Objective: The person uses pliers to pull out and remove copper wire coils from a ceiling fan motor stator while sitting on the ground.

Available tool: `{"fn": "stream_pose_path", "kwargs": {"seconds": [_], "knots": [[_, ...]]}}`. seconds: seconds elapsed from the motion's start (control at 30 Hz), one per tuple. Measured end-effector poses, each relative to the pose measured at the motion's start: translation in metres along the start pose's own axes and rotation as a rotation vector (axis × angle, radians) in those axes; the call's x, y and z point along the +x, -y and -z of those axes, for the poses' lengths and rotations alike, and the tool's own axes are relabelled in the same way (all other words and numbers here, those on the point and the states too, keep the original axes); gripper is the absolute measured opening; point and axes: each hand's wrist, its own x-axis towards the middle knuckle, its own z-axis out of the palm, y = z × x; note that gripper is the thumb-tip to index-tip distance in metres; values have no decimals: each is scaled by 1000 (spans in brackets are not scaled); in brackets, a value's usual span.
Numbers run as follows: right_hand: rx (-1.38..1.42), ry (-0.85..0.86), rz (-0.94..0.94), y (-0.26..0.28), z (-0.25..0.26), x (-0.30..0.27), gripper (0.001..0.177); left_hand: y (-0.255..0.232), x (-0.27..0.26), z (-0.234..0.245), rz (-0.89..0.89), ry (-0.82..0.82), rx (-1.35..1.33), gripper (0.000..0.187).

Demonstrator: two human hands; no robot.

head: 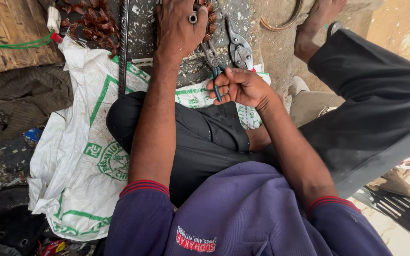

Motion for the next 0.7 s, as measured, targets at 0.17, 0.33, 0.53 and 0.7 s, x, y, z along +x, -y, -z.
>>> {"fn": "stream_pose_path", "kwargs": {"seconds": [0.17, 0.33, 0.53, 0.7], "knots": [[253, 92, 27, -15, -9, 36, 47, -20, 15, 18, -23, -72, -59, 49], [523, 185, 50, -30, -33, 38, 46, -28, 12, 28, 94, 93, -13, 49], [-677, -484, 51, -4, -53, 29, 39, -23, 15, 25, 117, 133, -7, 47], [26, -189, -16, 0, -68, 21, 30, -8, 7, 7, -14, 78, -19, 49]]}}
